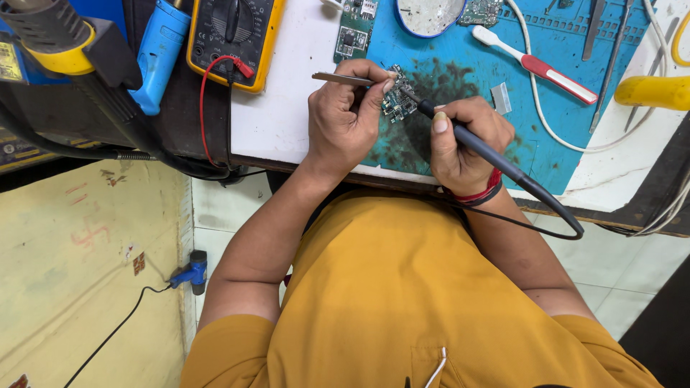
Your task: The person solders a small circuit board on a workbench, holding the board with tweezers in one hand while applying a soldering iron with the other. They periodically lift the board, reposition it, and touch the iron to different points on the board, at one point dipping the iron near a small container.
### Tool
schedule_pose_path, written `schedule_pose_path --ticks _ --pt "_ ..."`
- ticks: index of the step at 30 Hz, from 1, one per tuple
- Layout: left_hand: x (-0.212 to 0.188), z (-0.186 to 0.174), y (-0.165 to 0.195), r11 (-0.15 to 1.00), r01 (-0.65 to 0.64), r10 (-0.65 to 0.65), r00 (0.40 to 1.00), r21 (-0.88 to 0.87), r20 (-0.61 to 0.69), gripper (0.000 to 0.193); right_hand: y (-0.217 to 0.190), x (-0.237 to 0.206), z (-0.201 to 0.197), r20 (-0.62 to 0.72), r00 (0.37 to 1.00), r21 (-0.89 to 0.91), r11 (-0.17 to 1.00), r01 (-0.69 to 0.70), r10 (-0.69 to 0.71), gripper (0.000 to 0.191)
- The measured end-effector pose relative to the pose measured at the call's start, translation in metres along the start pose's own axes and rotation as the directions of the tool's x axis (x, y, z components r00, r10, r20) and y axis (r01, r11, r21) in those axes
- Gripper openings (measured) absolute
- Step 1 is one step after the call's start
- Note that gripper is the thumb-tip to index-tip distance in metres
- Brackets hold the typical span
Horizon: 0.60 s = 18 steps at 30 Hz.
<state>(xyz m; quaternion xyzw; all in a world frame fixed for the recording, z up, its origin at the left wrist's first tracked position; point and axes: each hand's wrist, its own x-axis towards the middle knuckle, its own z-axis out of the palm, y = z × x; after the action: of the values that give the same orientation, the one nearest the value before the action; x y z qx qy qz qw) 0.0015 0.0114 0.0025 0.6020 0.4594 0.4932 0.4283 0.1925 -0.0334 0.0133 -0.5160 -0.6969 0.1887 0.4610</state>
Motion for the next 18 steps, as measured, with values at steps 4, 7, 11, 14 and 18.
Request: schedule_pose_path --ticks 4,7,11,14,18 --pt "0.0000 0.0003 -0.0015 0.999 -0.044 0.043 0.999 -0.021 -0.020 0.006 -0.0003 0.0012 0.0004 -0.005 1.000 0.016 1.000 0.002 -0.002 0.011" --pt "0.0001 0.0009 -0.0030 0.999 -0.045 0.045 0.999 -0.028 -0.016 0.006 -0.0012 0.0012 -0.0002 0.001 1.000 0.004 1.000 -0.010 0.010 0.011" --pt "-0.0003 0.0012 -0.0037 0.998 -0.054 0.054 0.998 -0.020 -0.021 0.006 -0.0013 0.0012 -0.0001 0.003 1.000 -0.003 1.000 -0.006 0.006 0.011" --pt "-0.0008 0.0014 -0.0034 0.998 -0.049 0.048 0.999 -0.028 -0.023 0.005 -0.0009 0.0010 -0.0005 0.004 1.000 -0.007 1.000 -0.013 0.013 0.011" --pt "0.0000 0.0013 -0.0030 0.999 -0.025 0.024 1.000 -0.028 -0.014 0.005 -0.0005 0.0008 -0.0005 0.010 1.000 -0.006 1.000 -0.013 0.014 0.012"
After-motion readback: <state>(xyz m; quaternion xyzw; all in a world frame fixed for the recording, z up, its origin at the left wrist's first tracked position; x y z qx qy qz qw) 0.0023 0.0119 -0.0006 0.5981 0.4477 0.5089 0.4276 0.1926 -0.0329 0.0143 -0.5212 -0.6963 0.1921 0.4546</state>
